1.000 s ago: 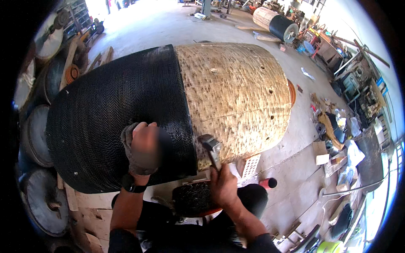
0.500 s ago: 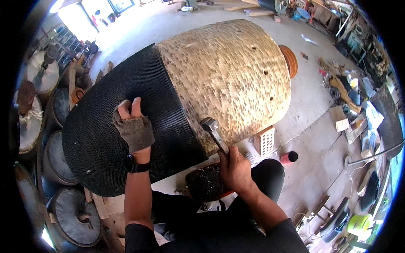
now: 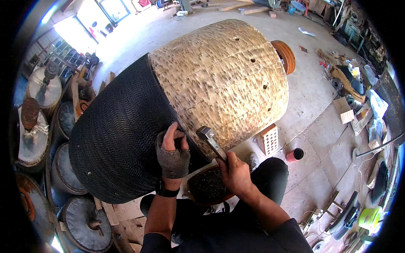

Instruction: The person uses a hammer to drive nails into a large wooden drum, securing a black textured material around part of its circumference.

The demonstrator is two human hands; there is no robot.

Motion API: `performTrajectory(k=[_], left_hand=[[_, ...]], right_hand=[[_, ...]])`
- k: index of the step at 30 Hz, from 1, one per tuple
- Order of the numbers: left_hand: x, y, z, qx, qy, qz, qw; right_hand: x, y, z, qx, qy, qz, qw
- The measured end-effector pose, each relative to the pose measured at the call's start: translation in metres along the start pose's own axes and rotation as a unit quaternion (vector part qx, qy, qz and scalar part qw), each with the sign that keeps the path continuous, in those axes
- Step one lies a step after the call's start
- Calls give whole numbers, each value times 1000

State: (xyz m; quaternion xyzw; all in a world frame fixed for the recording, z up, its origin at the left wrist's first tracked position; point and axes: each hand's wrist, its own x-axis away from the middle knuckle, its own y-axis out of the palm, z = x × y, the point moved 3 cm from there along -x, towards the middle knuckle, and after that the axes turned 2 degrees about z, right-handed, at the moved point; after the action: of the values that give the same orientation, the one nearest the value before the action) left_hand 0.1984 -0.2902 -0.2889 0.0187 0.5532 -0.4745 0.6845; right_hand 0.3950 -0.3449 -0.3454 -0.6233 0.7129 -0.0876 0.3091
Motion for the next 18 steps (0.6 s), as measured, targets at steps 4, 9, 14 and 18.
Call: performTrajectory(k=[4, 9, 14, 18], left_hand=[[-15, -4, 9, -12, -23, -23, 999], [-23, 3, 23, 4, -92, -18, 996], [-22, 9, 19, -19, -78, -2, 997], [-19, 10, 16, -79, -67, -13, 995]], right_hand=[[-1, 1, -2, -8, -11, 7, 1000], [-10, -2, -25, -19, -44, 15, 999], [-17, 4, -27, 37, -44, -10, 998], [-15, -2, -36, 15, -45, 14, 999]])
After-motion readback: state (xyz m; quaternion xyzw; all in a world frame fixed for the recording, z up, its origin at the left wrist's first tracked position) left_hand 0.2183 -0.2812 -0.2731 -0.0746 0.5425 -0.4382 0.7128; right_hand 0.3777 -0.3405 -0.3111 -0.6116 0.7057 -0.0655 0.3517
